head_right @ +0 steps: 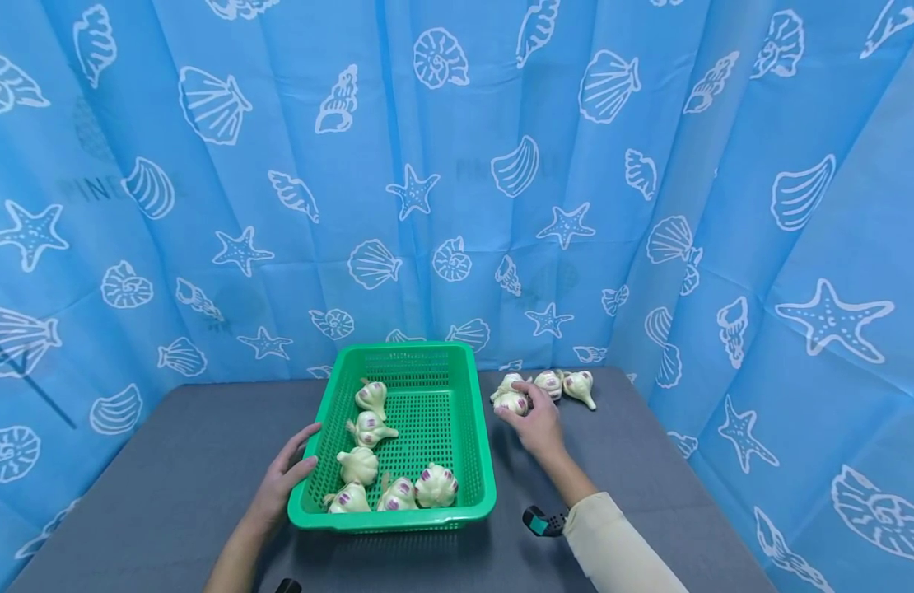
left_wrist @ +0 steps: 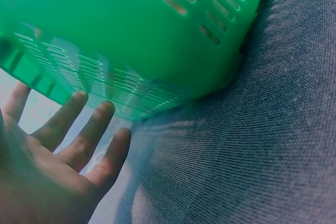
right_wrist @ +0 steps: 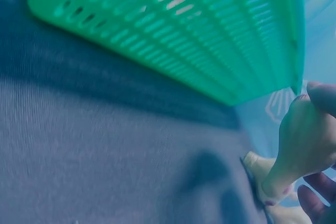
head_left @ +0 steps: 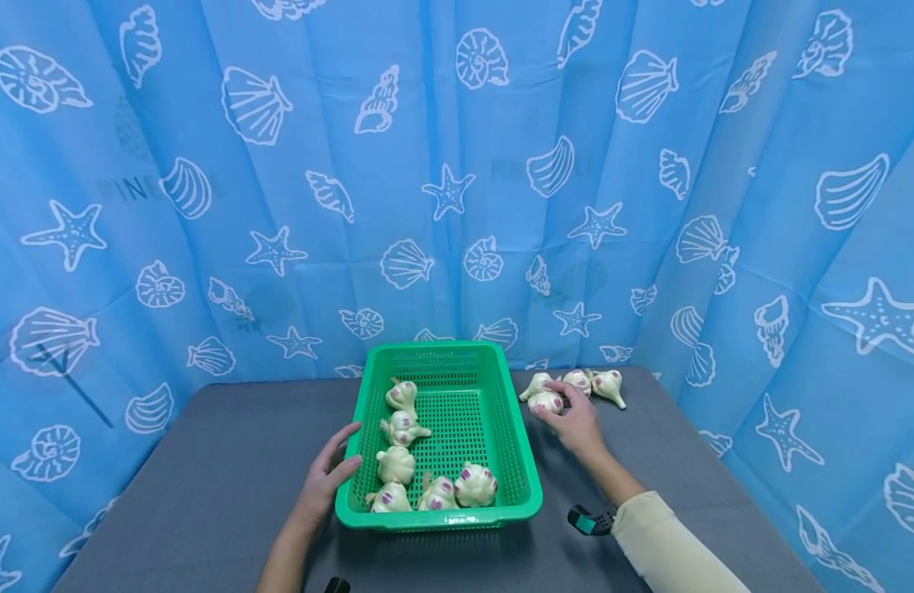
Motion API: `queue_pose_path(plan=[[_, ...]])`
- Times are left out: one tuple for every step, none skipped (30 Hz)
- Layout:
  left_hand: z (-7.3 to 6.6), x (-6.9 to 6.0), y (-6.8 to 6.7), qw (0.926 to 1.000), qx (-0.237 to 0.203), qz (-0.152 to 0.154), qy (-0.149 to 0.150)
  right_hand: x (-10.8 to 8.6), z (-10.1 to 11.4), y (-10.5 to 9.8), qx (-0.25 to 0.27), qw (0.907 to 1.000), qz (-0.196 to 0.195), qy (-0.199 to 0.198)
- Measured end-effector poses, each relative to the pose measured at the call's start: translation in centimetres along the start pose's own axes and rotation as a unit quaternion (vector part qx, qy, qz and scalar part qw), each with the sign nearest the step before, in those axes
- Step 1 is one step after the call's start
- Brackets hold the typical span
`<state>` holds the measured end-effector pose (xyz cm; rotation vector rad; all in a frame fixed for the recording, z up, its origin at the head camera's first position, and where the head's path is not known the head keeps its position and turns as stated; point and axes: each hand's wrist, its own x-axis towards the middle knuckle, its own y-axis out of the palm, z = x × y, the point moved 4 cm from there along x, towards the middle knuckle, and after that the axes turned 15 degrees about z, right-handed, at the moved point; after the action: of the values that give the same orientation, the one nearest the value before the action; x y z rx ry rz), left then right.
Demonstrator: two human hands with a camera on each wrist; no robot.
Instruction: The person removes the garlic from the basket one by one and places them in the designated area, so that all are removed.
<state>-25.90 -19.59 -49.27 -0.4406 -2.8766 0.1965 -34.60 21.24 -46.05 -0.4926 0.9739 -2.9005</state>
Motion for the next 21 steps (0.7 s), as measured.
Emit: queue_pose_path(plan=[[0.0, 0.0, 0.0, 1.0, 0.002, 0.0, 0.002, 0.0, -0.1, 0.0, -0.006, 1.0, 0.001, -0.001], [-0.1, 0.0, 0.0, 1.0, 0.003, 0.0, 0.004, 0.1, -0.3, 0.1, -0.013, 0.9999, 0.003, -0.001], [-0.1, 0.0, 0.0, 1.0, 0.004, 0.0, 0.004, 0.2, -0.5, 0.2, -0.021, 0.9998, 0.005, -0.001], [-0.1, 0.0, 0.0, 1.0, 0.004, -0.001, 0.004, 0.3, -0.6, 0.3, -0.024, 0.9997, 0.007, 0.002], [-0.1, 0.0, 0.0, 1.0, 0.003, -0.001, 0.004, 0.3, -0.8, 0.4, -0.032, 0.9994, 0.009, 0.004], [-0.1, 0.0, 0.0, 1.0, 0.001, 0.0, 0.004, 0.4, -1.0, 0.4, -0.04, 0.9991, 0.013, 0.009], [-0.1, 0.0, 0.0, 1.0, -0.002, 0.001, 0.003, 0.5, -1.1, 0.5, -0.047, 0.9987, 0.017, 0.013], [0.0, 0.0, 0.0, 1.0, -0.004, 0.001, 0.002, 0.5, -1.3, 0.7, -0.057, 0.998, 0.022, 0.015], [0.0, 0.0, 0.0, 1.0, -0.006, 0.001, 0.001, 0.6, -1.4, 0.8, -0.066, 0.9973, 0.028, 0.017], [0.0, 0.0, 0.0, 1.0, -0.006, 0.001, 0.001, 0.6, -1.5, 0.9, -0.072, 0.9967, 0.034, 0.017], [0.0, 0.0, 0.0, 1.0, -0.007, 0.001, 0.001, 0.7, -1.6, 1.0, -0.08, 0.996, 0.039, 0.015], [0.0, 0.0, 0.0, 1.0, -0.008, 0.002, 0.001, 0.8, -1.6, 1.2, -0.086, 0.9953, 0.044, 0.013], [0.0, 0.1, 0.0, 1.0, -0.008, 0.002, 0.001, 0.9, -1.6, 1.3, -0.092, 0.9944, 0.05, 0.01], [0.0, 0.1, 0.0, 1.0, -0.008, 0.002, 0.003, 0.9, -1.6, 1.5, -0.099, 0.9937, 0.054, 0.006], [0.0, 0.1, 0.0, 1.0, -0.008, 0.002, 0.003, 1.0, -1.7, 1.6, -0.103, 0.993, 0.058, 0.004], [-0.1, 0.1, 0.0, 1.0, -0.008, 0.002, 0.004, 1.0, -1.7, 1.7, -0.107, 0.9924, 0.061, 0.002], [-0.1, 0.1, 0.0, 1.0, -0.008, 0.002, 0.004, 1.1, -1.7, 1.8, -0.113, 0.9916, 0.063, 0.001], [-0.1, 0.1, 0.0, 1.0, -0.008, 0.002, 0.004, 1.2, -1.7, 1.9, -0.119, 0.9909, 0.064, 0.001], [-0.1, 0.1, 0.0, 1.0, -0.007, 0.002, 0.005, 1.2, -1.6, 1.9, -0.125, 0.9901, 0.064, -0.001], [-0.1, 0.1, 0.0, 1.0, -0.007, 0.002, 0.005, 1.2, -1.6, 1.9, -0.131, 0.9894, 0.063, -0.003], [0.0, 0.0, 0.0, 1.0, -0.007, 0.001, 0.002, 1.3, -1.5, 2.0, -0.137, 0.9886, 0.062, -0.004]])
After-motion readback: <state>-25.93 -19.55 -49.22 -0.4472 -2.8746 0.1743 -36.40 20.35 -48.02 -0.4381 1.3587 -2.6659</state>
